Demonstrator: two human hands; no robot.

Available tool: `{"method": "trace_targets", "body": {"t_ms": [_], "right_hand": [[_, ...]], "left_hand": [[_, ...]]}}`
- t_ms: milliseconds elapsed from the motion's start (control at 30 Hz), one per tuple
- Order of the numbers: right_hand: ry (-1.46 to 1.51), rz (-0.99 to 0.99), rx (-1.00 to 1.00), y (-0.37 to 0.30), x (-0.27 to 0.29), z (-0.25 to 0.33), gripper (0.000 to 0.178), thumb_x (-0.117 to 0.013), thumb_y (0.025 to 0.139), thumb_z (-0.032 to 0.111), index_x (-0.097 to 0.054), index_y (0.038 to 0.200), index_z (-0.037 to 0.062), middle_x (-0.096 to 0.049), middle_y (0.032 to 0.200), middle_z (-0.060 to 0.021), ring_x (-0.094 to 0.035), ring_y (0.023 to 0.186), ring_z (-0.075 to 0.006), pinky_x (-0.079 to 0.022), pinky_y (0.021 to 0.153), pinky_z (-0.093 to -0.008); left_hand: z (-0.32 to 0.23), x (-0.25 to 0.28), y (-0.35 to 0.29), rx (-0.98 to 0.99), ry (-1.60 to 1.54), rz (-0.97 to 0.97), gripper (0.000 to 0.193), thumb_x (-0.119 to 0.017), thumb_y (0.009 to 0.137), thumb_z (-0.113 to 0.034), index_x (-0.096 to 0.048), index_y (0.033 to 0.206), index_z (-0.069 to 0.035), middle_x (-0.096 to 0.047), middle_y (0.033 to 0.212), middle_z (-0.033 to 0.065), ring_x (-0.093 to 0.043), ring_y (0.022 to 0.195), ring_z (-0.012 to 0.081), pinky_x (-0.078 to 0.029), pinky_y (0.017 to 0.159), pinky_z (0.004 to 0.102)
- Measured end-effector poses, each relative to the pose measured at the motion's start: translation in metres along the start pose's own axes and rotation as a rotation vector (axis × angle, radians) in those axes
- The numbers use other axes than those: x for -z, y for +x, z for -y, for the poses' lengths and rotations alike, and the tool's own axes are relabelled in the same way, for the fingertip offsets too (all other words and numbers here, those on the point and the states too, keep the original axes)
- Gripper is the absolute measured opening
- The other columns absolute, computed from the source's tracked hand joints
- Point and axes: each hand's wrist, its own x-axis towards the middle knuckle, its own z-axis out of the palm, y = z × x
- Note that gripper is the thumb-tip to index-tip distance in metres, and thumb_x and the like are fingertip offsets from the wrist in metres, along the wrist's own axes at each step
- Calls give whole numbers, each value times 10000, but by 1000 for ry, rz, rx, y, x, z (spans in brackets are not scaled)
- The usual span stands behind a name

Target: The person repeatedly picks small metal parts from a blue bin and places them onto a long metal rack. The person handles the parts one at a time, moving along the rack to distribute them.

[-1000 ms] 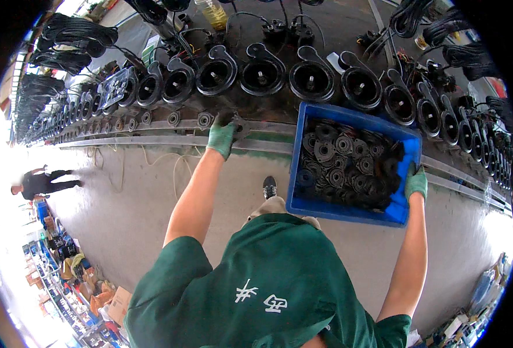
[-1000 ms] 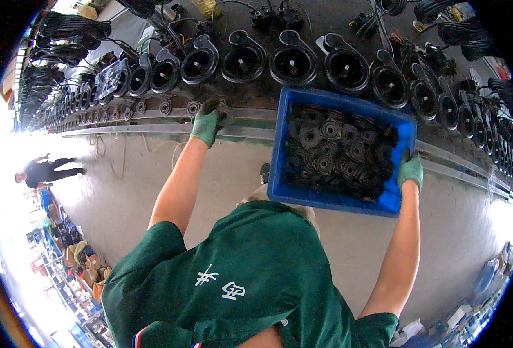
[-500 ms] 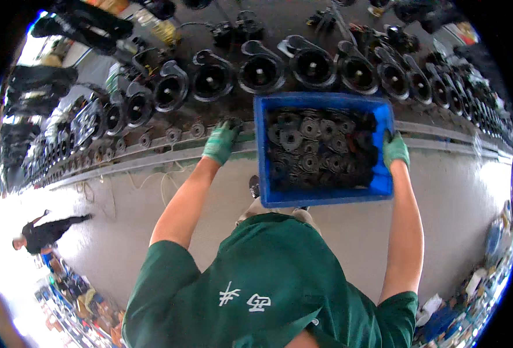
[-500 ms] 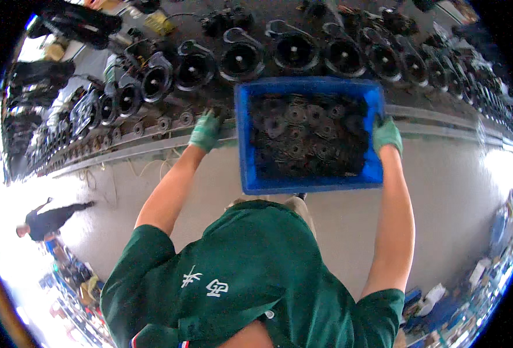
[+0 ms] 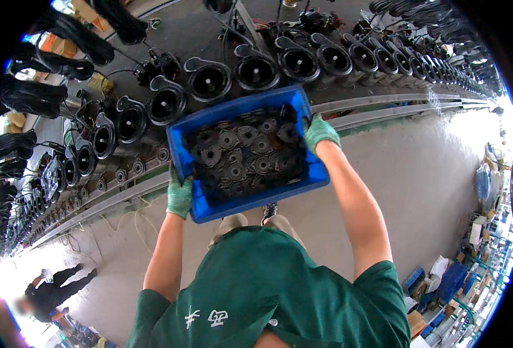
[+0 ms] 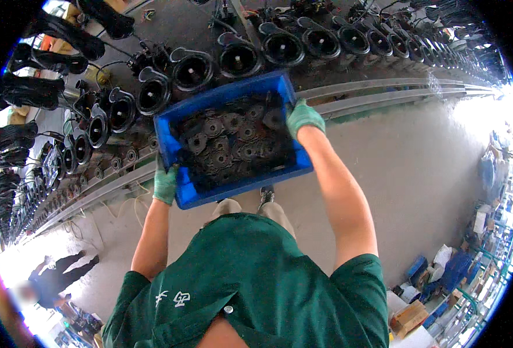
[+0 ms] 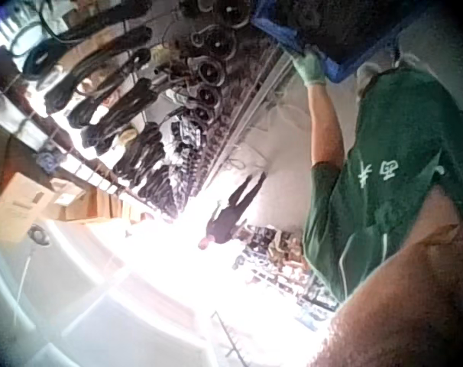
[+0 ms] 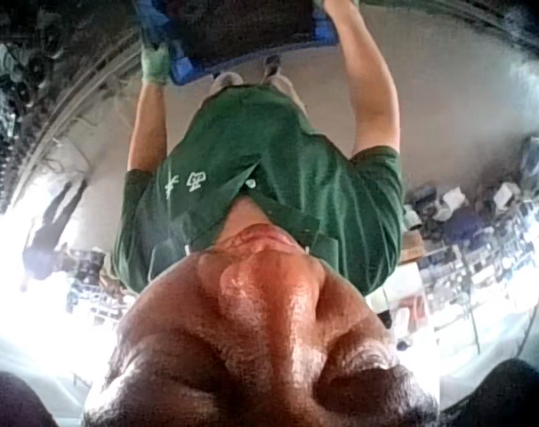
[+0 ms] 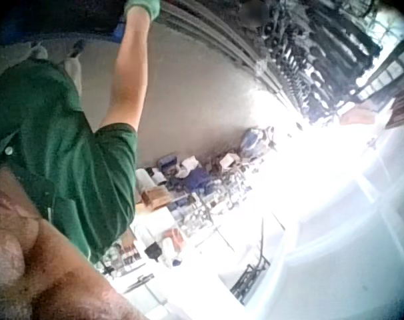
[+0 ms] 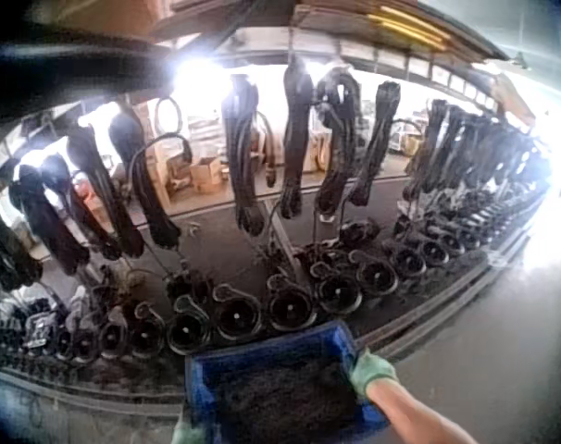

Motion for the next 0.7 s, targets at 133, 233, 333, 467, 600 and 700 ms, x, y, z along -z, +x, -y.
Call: {"method": "trace_targets", "body": {"t_ms": [133, 233, 333, 467, 600, 700], "right_hand": [[39, 85, 35, -5, 11, 5, 583, -417, 977, 462, -485, 1316, -8, -629, 1186, -302, -602, 1128, -452, -478, 964, -514], [75, 164, 26, -3, 22, 7, 540, -429, 971, 391, -488, 1331, -7, -613, 1245, -291, -595, 1170, -434, -475, 993, -495], [52, 165, 61, 0, 28, 2, 527, -429, 972, 399, -507, 1297, -10, -620, 1236, -282, -595, 1162, -444, -473, 988, -504], [-8, 53, 58, 42, 24, -48, 536, -424, 982, 472, -543, 1261, 30, -638, 1119, -315, -602, 1069, -490, -478, 904, -558], [-58, -39, 12, 84, 37, -142, 657, -430, 966, 574, -553, 1283, 11, -623, 1130, -337, -592, 1059, -515, -469, 893, -569], [-30, -117, 22, 113, 49, -197, 735, -429, 971, 580, -480, 1385, -26, -552, 1290, -338, -541, 1189, -488, -455, 967, -510]], "left_hand": [[6, 4, 5, 123, 5, -84, 694, -579, 892, -13, -305, 1529, -39, -540, 1390, 114, -539, 1192, 203, -421, 1032, 320], [0, 2, 7, 137, 61, -125, 677, -565, 893, 4, -320, 1523, -36, -539, 1395, 114, -541, 1191, 195, -426, 1030, 318], [-8, -8, 7, 152, 85, -141, 671, -556, 889, 21, -329, 1518, -29, -532, 1406, 115, -532, 1216, 197, -410, 1052, 318], [-9, -68, -1, -65, 154, -122, 686, -527, 859, 52, -343, 1515, -20, -486, 1468, 123, -468, 1317, 218, -334, 1120, 331], [-32, -157, 1, 2, 124, -15, 749, -576, 863, -35, -241, 1532, -9, -416, 1474, 233, -490, 1279, 353, -347, 1130, 389], [-46, -207, 4, 19, 295, 51, 899, -622, 866, -153, -64, 1551, 10, -264, 1512, 358, -415, 1328, 489, -403, 1084, 437]]}}
